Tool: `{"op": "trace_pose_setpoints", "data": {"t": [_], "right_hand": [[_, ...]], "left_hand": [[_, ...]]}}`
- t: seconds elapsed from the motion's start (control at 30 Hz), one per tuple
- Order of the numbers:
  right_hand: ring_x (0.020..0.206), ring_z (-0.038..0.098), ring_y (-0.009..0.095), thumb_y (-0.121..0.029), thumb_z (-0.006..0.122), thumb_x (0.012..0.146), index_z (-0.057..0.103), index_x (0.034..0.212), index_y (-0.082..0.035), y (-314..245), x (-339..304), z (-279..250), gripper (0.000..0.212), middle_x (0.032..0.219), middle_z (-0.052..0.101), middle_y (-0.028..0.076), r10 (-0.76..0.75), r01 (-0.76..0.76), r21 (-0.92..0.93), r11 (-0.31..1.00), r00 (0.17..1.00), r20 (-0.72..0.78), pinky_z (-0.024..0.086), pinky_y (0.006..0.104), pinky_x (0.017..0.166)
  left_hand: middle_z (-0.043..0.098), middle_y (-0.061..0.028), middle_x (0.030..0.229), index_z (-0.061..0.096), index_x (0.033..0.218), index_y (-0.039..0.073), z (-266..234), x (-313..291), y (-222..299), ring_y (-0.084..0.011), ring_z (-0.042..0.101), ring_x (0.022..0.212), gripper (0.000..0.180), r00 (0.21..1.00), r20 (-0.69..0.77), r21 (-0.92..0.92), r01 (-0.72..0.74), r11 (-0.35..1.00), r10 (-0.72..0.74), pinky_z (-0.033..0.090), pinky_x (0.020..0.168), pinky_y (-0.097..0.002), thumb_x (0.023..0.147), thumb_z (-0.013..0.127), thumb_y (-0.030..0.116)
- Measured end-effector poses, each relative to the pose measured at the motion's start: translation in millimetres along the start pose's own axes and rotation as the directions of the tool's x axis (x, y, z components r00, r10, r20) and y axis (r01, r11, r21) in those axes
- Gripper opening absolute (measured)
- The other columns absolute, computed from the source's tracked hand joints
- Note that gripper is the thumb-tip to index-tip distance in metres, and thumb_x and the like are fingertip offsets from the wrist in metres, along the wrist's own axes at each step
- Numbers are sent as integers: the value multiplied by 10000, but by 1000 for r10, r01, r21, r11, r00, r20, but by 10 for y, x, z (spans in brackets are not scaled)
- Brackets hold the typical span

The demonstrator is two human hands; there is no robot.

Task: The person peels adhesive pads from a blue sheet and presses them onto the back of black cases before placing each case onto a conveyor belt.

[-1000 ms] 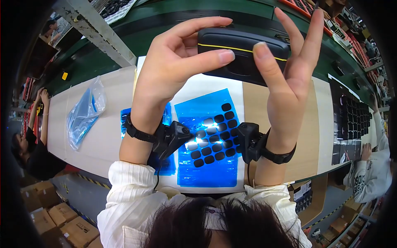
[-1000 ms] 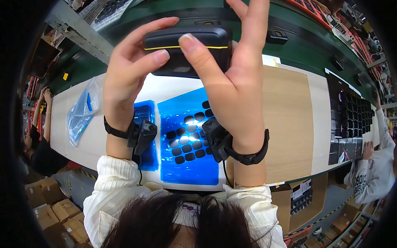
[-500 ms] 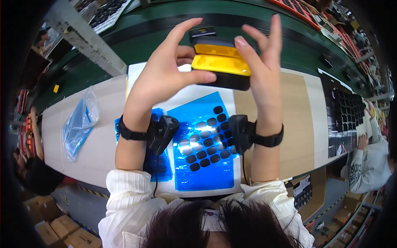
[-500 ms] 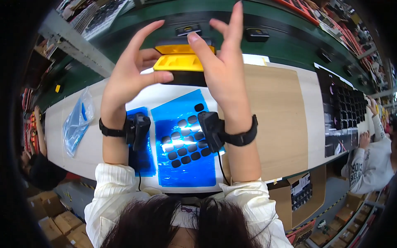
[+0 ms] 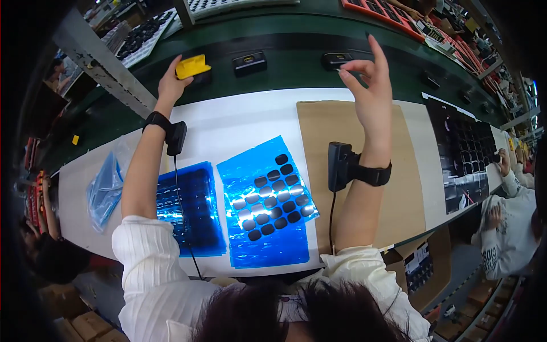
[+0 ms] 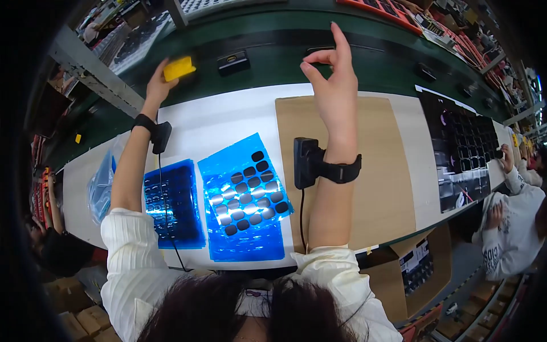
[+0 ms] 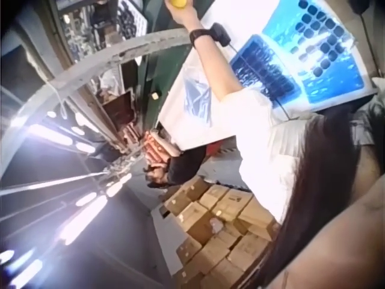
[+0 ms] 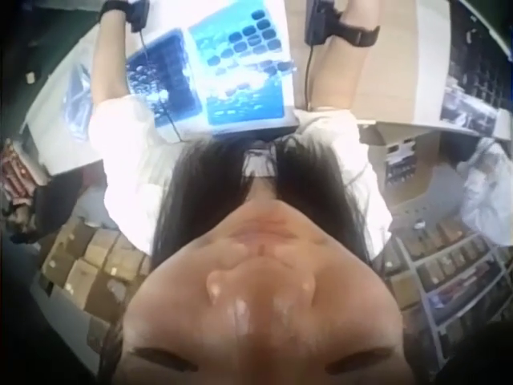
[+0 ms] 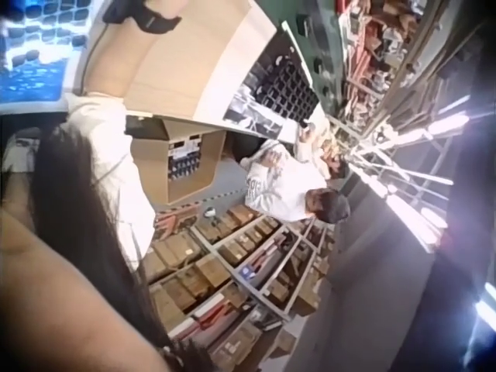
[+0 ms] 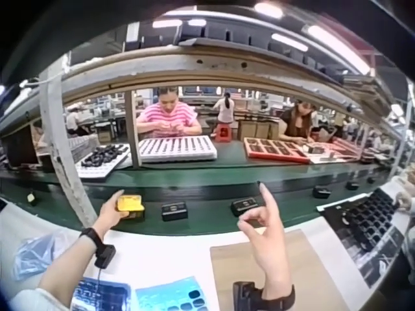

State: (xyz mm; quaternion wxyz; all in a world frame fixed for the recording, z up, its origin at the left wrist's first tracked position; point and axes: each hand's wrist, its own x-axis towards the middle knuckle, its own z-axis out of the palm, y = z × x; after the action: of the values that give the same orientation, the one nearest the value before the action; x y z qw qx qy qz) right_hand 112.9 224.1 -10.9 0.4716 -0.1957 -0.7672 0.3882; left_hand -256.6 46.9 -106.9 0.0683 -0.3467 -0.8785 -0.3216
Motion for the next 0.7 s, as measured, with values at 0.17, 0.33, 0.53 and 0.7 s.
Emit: {"op": "trace_pose_setpoints", "data": {"t": [0.17, 0.33, 0.53, 0.7], "right_hand": [[798, 533, 138, 35, 584, 706, 280, 1307, -111, 8, 3, -93, 688, 859, 549, 47, 38, -42, 209, 977, 999, 23, 419, 262, 767], [704, 547, 89, 70, 588, 699, 256, 1312, -66, -107, 4, -59, 710, 726, 555, 33, 37, -48, 276, 960, 998, 44, 441, 195, 681], [734, 556, 99, 45, 601, 709, 213, 1326, -64, -218, -4, 36, 737, 918, 547, 85, -11, -44, 272, 961, 980, 198, 447, 207, 685], [647, 546, 123, 66, 586, 708, 114, 1339, -47, -375, 1, 88, 796, 800, 544, 86, 10, -72, 501, 862, 992, 125, 450, 313, 793]], "left_hand": [[444, -170, 1203, 313, 1293, 216, -113, -71, 0, -298, 470, 1072, 737, 976, 180, 280, 69, 958, -123, 374, 918, -352, 671, 694, 110], [342, -139, 1289, 320, 1292, 214, -91, 50, 704, -312, 365, 1162, 773, 958, 180, 600, 72, 797, -222, 352, 932, -401, 634, 723, 165], [368, -137, 1275, 390, 1240, 171, 677, 357, 811, -295, 294, 1214, 718, 931, 351, 422, -251, 871, 98, 330, 932, -465, 617, 730, 281], [416, -126, 1237, 433, 1189, 139, 779, 269, 860, -270, 330, 1197, 698, 944, 329, 431, -148, 890, -2, 356, 924, -409, 586, 754, 279]]}}
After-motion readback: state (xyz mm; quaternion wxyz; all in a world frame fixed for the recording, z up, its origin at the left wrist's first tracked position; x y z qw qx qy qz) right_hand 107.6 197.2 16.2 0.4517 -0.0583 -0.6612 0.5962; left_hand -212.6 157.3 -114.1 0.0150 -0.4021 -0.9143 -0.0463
